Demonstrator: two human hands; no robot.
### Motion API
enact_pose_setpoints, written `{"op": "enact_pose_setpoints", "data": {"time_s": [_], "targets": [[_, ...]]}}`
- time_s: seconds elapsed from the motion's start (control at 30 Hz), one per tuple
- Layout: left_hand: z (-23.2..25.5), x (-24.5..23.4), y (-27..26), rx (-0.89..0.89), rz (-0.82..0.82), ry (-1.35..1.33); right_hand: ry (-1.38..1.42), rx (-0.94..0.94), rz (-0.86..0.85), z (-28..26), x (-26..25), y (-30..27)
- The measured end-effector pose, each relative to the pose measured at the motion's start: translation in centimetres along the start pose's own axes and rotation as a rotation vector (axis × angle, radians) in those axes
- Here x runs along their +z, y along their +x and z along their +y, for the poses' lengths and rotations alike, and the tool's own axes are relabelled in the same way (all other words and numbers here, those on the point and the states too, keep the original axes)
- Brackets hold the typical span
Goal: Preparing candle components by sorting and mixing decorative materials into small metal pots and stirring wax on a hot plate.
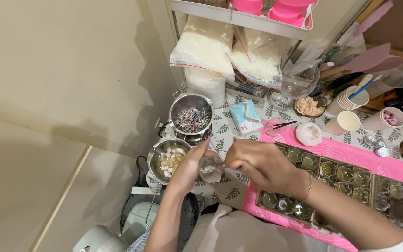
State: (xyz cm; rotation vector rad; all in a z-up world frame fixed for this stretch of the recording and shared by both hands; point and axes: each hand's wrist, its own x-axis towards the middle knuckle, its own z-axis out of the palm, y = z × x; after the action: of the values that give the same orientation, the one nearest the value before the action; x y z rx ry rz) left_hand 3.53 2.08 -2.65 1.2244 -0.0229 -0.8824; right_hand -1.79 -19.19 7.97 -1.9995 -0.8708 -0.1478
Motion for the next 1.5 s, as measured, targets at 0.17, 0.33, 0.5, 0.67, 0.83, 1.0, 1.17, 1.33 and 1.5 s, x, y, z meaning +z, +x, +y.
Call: {"op": "enact_pose_setpoints", "data": {"time_s": [0.17,0.33,0.5,0.67,0.83,1.0,1.17,1.33,1.5], "targets": [[-1.1,-0.1,-0.3,0.046,0.009,0.050,0.087,0.209,0.062,1.4,0.7,-0.1],[-2.2,-0.9,-0.2,0.106,-0.025,0.092,0.234,0.555,0.118,2.7,1.6,-0.2],[-2.9,-1.0,0.1,-0.060,-0.034,0.015,0.392,0.563,0.115,4.1,1.6,0.0],[-3.6,-0.3,0.2,-0.092,-0.061,-0.036,0.523,0.606,0.120,5.7,1.8,0.1],[-3.3,-0.1,0.0,-0.165,-0.023,-0.073,0.562,0.675,0.135,7.0,2.2,-0.2],[-1.6,0.6,-0.6,-0.223,0.155,-0.016,0.869,0.876,0.333,8.1,2.9,-1.2],[-2.9,1.6,-1.5,-0.010,0.159,-0.082,0.980,0.775,0.689,6.3,0.0,-2.9],[-3.6,4.3,-2.5,0.068,0.036,-0.365,0.903,0.638,1.121,3.1,-4.8,-6.6],[-2.7,5.7,-3.4,0.343,-0.144,-0.001,0.681,0.499,1.304,2.0,-5.8,-14.0]]}}
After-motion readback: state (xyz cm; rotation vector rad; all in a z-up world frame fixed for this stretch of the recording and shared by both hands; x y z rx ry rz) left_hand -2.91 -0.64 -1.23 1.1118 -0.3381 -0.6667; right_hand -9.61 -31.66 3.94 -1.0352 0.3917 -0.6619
